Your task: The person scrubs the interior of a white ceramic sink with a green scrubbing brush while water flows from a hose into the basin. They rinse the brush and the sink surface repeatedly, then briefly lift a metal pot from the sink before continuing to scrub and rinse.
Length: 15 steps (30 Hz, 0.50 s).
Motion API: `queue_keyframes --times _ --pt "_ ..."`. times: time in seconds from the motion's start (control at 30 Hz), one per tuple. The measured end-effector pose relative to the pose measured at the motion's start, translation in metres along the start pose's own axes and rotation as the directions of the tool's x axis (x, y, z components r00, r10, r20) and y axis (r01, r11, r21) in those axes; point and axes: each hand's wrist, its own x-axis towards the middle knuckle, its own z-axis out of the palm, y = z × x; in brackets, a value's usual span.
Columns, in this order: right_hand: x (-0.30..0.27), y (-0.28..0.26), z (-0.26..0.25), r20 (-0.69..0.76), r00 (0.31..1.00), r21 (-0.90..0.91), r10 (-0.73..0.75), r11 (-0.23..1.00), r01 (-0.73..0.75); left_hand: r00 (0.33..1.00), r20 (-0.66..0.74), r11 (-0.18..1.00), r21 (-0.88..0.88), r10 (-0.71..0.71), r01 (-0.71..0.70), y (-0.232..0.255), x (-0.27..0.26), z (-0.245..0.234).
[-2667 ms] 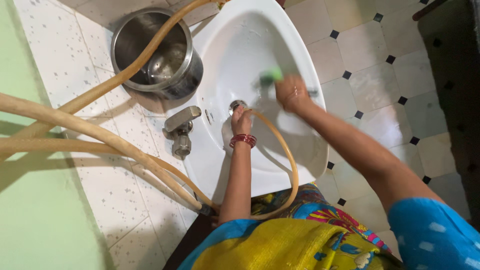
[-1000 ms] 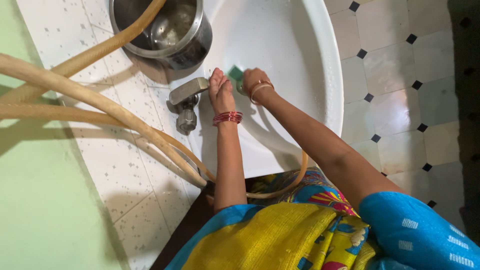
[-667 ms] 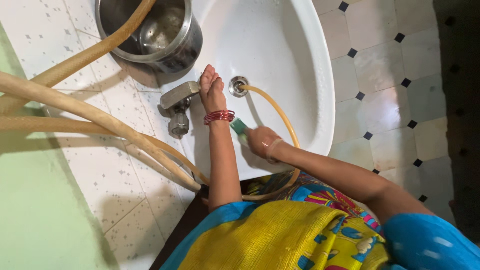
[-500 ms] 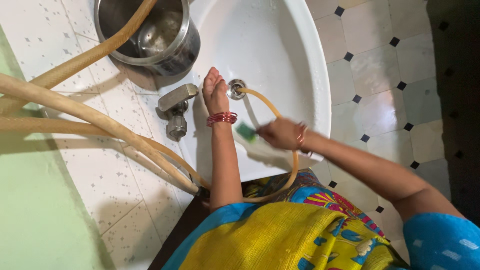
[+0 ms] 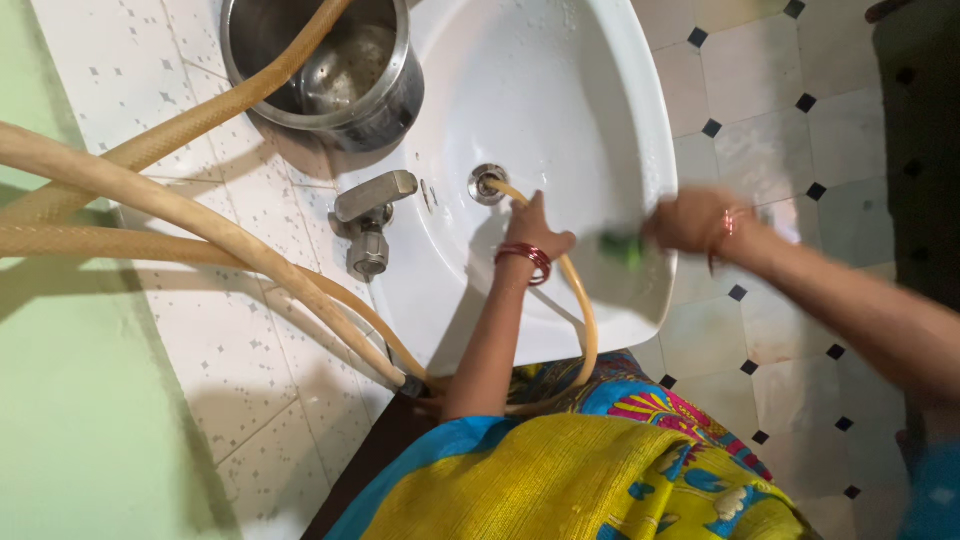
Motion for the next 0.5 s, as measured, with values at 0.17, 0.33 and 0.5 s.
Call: queue_keyframes --times 0.17,0.33,0.5 --pt "0.136 0.034 -0.086 -0.632 0.761 0.051 0.143 0.988 -0.144 0.999 -0.028 0.999 -0.048 0.017 -0.018 -0.036 0.008 -0.023" --pt "0.228 -0.05 -0.081 -0.876 0.433 0.206 0.214 0.976 -0.066 0.992 -0.021 0.989 -0.076 0.124 -0.126 -0.046 0.013 -0.004" --pt "0.239 -0.131 -0.042 -0.264 0.963 0.016 0.059 0.998 -0.057 0.992 0.049 0.992 -0.07 0.113 -0.109 -0.046 0.007 -0.027"
